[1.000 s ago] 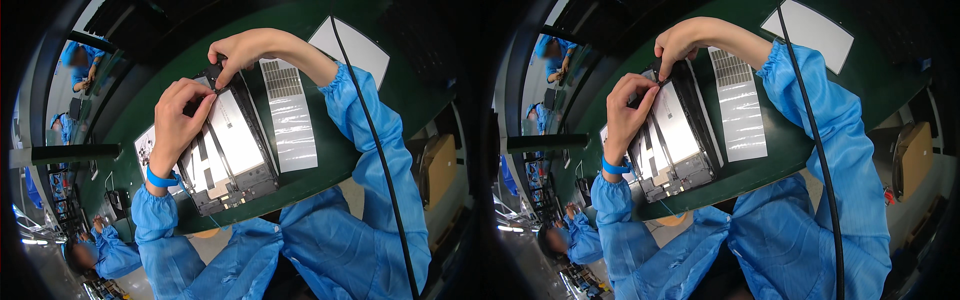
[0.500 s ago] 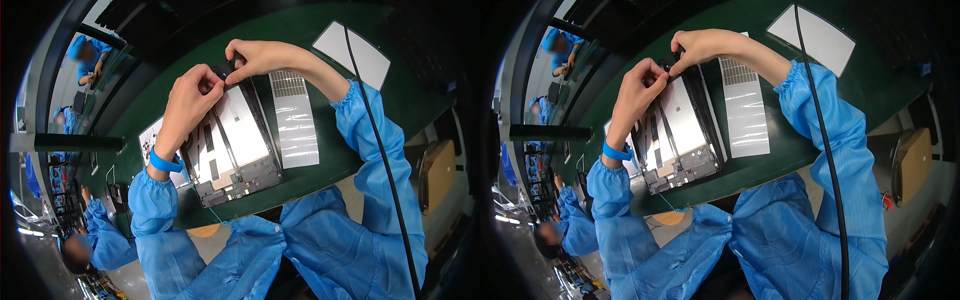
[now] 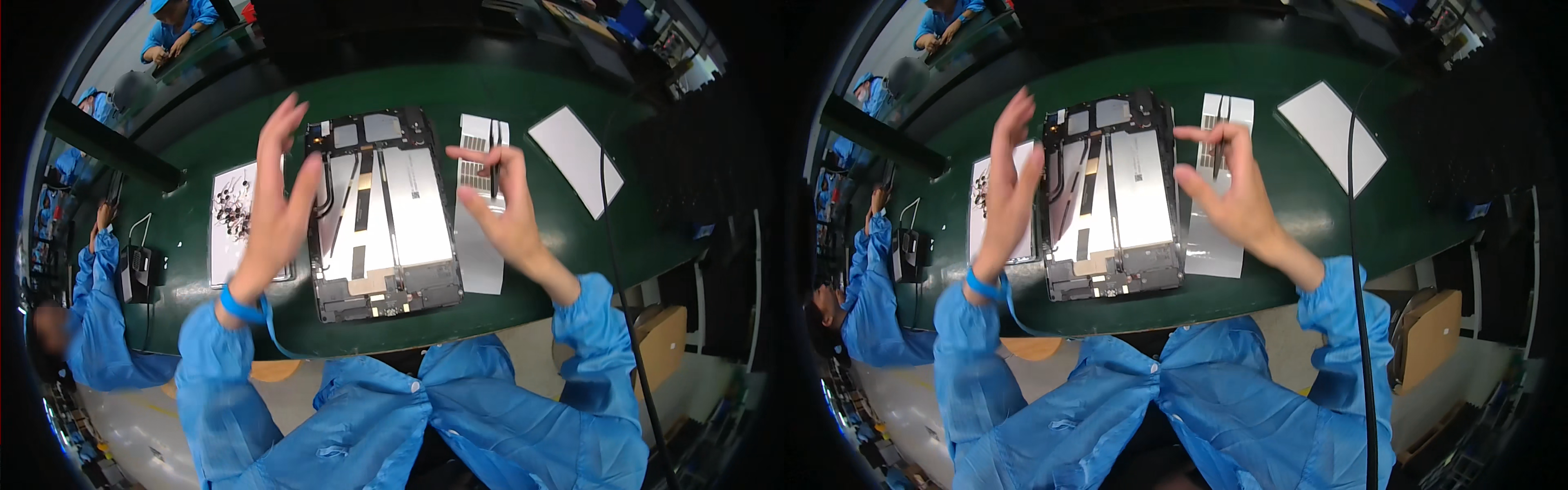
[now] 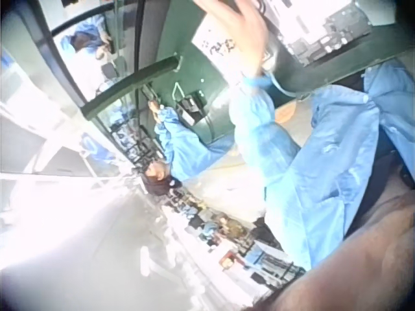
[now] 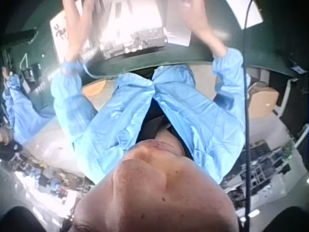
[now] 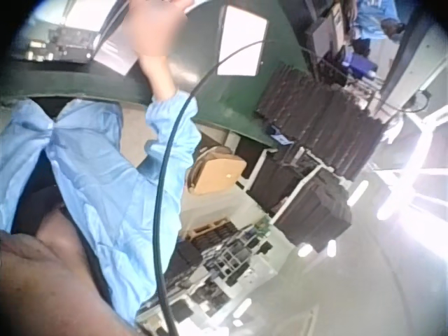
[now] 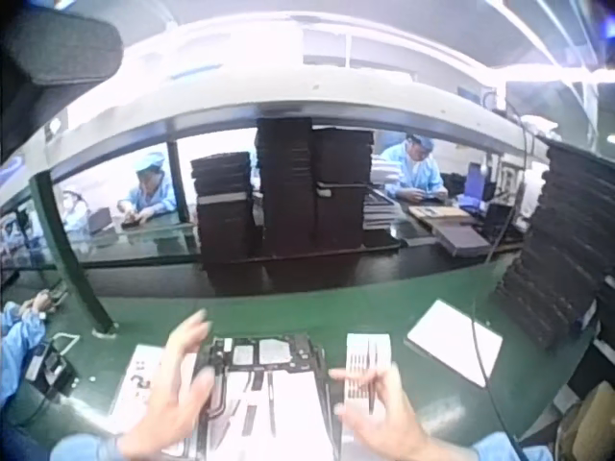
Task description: Assembling internal components and applying adhesive strips to a tablet device casing at a factory workbench.
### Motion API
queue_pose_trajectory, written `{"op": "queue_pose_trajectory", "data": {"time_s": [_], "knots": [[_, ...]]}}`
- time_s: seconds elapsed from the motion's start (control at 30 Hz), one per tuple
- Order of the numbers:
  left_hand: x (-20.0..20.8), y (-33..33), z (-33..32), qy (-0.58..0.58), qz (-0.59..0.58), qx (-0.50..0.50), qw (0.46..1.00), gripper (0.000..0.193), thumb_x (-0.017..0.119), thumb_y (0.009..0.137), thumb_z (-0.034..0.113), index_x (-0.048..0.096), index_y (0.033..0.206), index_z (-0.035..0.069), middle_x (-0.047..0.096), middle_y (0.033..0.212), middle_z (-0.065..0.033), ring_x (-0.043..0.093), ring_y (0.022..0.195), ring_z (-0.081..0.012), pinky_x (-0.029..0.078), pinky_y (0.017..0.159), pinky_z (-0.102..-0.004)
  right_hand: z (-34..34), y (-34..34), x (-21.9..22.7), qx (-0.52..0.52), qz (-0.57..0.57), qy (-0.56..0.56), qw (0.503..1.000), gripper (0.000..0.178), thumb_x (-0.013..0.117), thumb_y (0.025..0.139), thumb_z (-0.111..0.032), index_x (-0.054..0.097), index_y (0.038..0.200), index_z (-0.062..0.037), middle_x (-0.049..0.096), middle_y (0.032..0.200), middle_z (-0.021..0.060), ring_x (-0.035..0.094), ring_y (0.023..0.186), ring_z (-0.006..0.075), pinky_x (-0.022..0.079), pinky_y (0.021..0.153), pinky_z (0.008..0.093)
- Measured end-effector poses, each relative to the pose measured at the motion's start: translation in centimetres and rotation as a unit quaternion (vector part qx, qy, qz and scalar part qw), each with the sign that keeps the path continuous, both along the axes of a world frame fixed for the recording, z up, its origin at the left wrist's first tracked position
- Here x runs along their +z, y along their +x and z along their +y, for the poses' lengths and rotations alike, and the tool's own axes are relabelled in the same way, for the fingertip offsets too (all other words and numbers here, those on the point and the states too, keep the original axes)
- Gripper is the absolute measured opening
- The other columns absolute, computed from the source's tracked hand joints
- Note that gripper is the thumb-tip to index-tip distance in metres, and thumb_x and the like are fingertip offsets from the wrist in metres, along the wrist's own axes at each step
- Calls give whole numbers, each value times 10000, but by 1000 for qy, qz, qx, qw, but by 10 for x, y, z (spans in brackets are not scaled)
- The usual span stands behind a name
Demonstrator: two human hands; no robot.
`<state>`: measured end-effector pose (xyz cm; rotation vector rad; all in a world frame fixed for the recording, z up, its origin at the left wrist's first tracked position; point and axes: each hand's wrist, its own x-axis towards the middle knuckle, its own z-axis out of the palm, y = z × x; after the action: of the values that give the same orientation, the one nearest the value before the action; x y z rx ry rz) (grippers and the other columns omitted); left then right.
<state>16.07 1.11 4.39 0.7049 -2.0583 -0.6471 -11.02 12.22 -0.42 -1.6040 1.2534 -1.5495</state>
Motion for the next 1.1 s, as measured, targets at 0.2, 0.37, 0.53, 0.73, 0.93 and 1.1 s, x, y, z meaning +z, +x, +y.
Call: {"op": "queue_pose_trajectory", "data": {"time_s": [0.2,0.37,0.53,0.73,0.93,1.1], "knots": [[-49,11,48,230,88,-57,967,730,394,1032,261,-12,1563,-33,55,1639,-218,101,1515,-295,95,1212,-362,12,29,-4,34,39,26,998,379,663,907,-99,367,1139,-56,467,1443,299,311,1455,337,250,1164,406],[-48,3,40,141,196,-76,968,768,317,1040,376,-47,1541,-79,18,1634,-242,37,1521,-334,36,1211,-386,3,47,25,35,-57,-51,996,331,587,922,-39,330,1123,-90,337,1527,321,348,1436,322,249,1169,391],[-49,-6,13,170,337,-127,917,855,292,1037,564,-76,1555,-8,47,1627,-211,70,1511,-309,73,1214,-387,-59,42,86,27,-114,-13,993,319,620,904,-75,362,1091,-104,428,1499,249,532,1299,288,446,1061,346],[-84,-10,23,335,297,-60,892,789,597,944,108,94,1540,-12,95,1601,-218,131,1500,-320,163,1209,-384,-243,-4,63,-19,-168,15,986,435,693,853,-12,427,1197,-44,607,1304,139,620,1040,170,514,890,274],[-103,-10,22,317,271,-52,907,735,580,940,124,154,1528,10,128,1583,-239,165,1489,-357,187,1203,-398,-335,-5,-19,-69,-100,69,990,492,727,802,-44,460,1213,-6,578,1093,141,595,899,181,503,789,272],[-92,-5,29,291,247,-38,924,665,536,945,54,211,1525,17,124,1597,-209,172,1492,-340,190,1202,-394,-330,10,-53,-53,-67,68,994,436,679,900,-61,408,1235,1,531,1385,184,585,1029,198,486,898,304]]}}
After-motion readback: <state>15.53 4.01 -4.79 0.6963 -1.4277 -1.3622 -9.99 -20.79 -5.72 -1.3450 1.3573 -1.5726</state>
